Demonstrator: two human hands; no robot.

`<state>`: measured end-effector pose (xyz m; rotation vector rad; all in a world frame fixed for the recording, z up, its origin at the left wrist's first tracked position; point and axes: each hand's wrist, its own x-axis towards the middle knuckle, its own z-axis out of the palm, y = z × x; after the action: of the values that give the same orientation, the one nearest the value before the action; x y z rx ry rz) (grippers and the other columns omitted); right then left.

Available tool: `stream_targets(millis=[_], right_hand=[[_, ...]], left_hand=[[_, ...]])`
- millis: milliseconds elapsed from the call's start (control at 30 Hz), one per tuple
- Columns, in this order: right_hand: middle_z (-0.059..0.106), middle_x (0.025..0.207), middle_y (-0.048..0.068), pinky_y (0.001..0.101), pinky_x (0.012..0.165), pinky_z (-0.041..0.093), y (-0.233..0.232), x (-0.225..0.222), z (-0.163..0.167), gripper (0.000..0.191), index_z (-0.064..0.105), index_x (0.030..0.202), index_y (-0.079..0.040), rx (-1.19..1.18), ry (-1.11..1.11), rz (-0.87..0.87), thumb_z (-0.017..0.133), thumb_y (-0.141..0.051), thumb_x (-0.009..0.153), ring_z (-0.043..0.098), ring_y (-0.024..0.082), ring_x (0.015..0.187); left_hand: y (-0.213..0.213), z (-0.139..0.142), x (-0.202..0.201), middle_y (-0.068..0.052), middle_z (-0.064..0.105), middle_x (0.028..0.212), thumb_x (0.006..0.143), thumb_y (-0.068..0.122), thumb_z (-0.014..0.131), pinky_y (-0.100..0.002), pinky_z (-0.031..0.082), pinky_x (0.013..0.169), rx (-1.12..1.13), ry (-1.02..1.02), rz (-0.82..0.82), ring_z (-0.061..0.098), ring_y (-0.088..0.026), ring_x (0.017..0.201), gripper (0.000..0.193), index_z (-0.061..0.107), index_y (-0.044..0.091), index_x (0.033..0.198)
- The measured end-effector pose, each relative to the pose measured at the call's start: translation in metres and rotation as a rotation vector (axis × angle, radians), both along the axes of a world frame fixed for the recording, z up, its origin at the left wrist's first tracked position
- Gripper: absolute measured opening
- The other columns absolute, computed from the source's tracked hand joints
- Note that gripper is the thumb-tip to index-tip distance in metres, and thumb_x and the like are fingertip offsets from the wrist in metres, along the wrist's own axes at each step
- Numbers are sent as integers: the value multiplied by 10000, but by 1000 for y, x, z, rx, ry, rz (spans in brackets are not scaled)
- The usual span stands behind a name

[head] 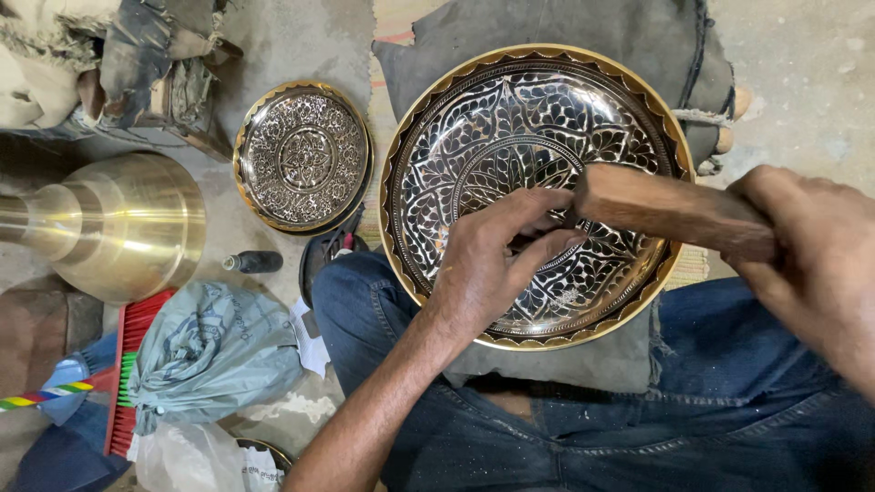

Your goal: The person uses a small metal punch and a wooden mallet to emboss a decorative pattern into a brass plate. They hold the plate steady with one hand while striking the punch with the other to create a repeating floral design.

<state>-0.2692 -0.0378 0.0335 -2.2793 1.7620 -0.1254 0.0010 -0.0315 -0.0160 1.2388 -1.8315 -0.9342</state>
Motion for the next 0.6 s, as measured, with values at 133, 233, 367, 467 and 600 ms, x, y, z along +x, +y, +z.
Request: stream_targets(millis=[133,233,367,467,600], right_hand=[[706,822,106,345,684,580,0,-3,-1,356,604,1105,-47,39,33,-10,784,-71,798,729,222,739],[709,857,138,347,674,581,0,-5,-3,289,621,1086,-24,37,-40,-50,756,-8,830,733,227,741],[687,887,164,352,612,571,-1,-4,-4,362,555,1207,4,94,-392,-236,728,5,889,721,245,735],[705,810,106,338,721,569,-2,-3,-3,310,639,1029,-62,-67,217,98,806,-72,768,716,216,753],[694,823,115,350,652,561,-2,-3,-3,291,586,1115,-23,66,-182,-129,750,-63,878,718,223,730]], left_hand=[[1,1,2,-95,758,1190,959,217,747,-309,678,823,-10,-3,5,788,-168,988,345,673,91,1272],[0,0,1,-84,759,1193,968,217,737,-304,682,827,-30,12,-4,788,-162,995,349,670,102,1290],[0,2,1,-77,763,1196,970,224,736,-300,691,830,-9,29,-6,787,-163,1005,345,686,116,1293],[0,5,1,-84,762,1186,949,241,752,-306,680,835,15,3,17,787,-163,984,380,671,96,1291],[0,8,2,-92,760,1208,952,231,747,-312,670,825,11,-21,0,789,-171,987,361,688,94,1281]])
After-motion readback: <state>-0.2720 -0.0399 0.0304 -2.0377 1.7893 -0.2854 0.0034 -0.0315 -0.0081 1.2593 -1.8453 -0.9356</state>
